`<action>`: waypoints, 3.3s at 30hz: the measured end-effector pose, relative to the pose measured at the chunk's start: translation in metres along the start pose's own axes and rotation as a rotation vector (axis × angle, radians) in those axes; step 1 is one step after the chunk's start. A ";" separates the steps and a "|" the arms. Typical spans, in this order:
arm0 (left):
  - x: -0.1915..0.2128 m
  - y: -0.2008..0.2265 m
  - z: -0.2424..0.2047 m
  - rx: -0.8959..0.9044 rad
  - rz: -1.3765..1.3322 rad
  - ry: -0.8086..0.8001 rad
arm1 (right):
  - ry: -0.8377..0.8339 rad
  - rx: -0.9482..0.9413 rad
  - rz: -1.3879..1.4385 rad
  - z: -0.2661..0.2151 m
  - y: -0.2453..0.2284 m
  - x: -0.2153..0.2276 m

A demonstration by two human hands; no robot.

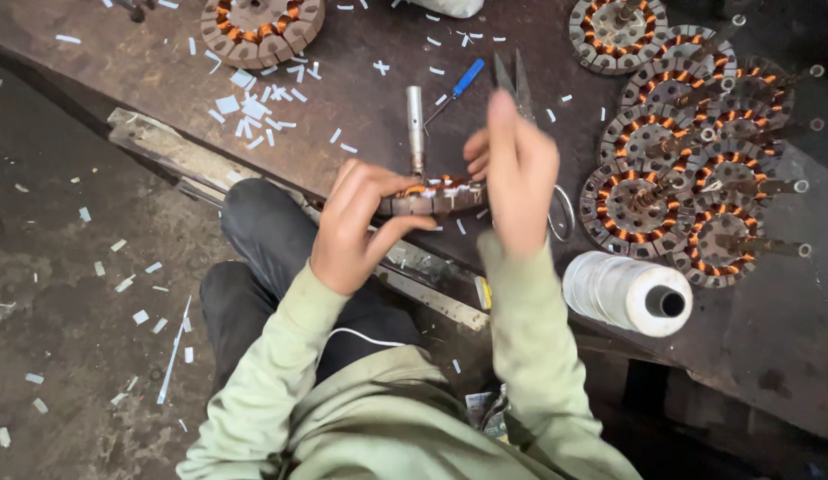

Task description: The person cuts small white plastic pieces using shears and inserts them into slots on a circular motor stator. They use a blue-handled screwdriver to press the pieces into place, repeating the process across multiple stators on a cluttered workbench.

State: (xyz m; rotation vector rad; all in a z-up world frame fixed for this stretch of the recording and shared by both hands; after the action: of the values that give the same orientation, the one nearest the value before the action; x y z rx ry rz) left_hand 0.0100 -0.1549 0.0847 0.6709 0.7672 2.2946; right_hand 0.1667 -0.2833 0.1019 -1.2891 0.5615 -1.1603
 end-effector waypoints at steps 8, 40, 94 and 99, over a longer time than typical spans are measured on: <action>0.005 0.020 0.035 0.006 0.204 -0.092 | -0.248 -0.338 -0.660 0.094 0.095 -0.014; -0.003 0.001 0.055 -0.014 0.042 -0.133 | -0.339 0.185 0.192 -0.011 -0.082 -0.005; -0.009 -0.069 0.034 0.365 -0.400 -0.076 | 0.057 0.243 0.732 -0.023 -0.031 0.027; -0.014 -0.059 0.036 0.320 -0.395 -0.142 | -0.047 0.262 0.511 -0.013 -0.043 0.035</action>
State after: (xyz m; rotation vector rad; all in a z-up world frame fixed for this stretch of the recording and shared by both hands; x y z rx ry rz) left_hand 0.0646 -0.1147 0.0673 0.7385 1.1026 1.7670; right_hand 0.1535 -0.3149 0.1481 -0.8756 0.6348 -0.7461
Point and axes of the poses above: each hand's wrist, its own z-axis towards the middle knuckle, its own x-axis out of the back of the hand, y = z × x, the point moved 5 cm from there along z, towards the middle knuckle, and after that the axes turned 3 degrees about z, right-handed, at the moved point
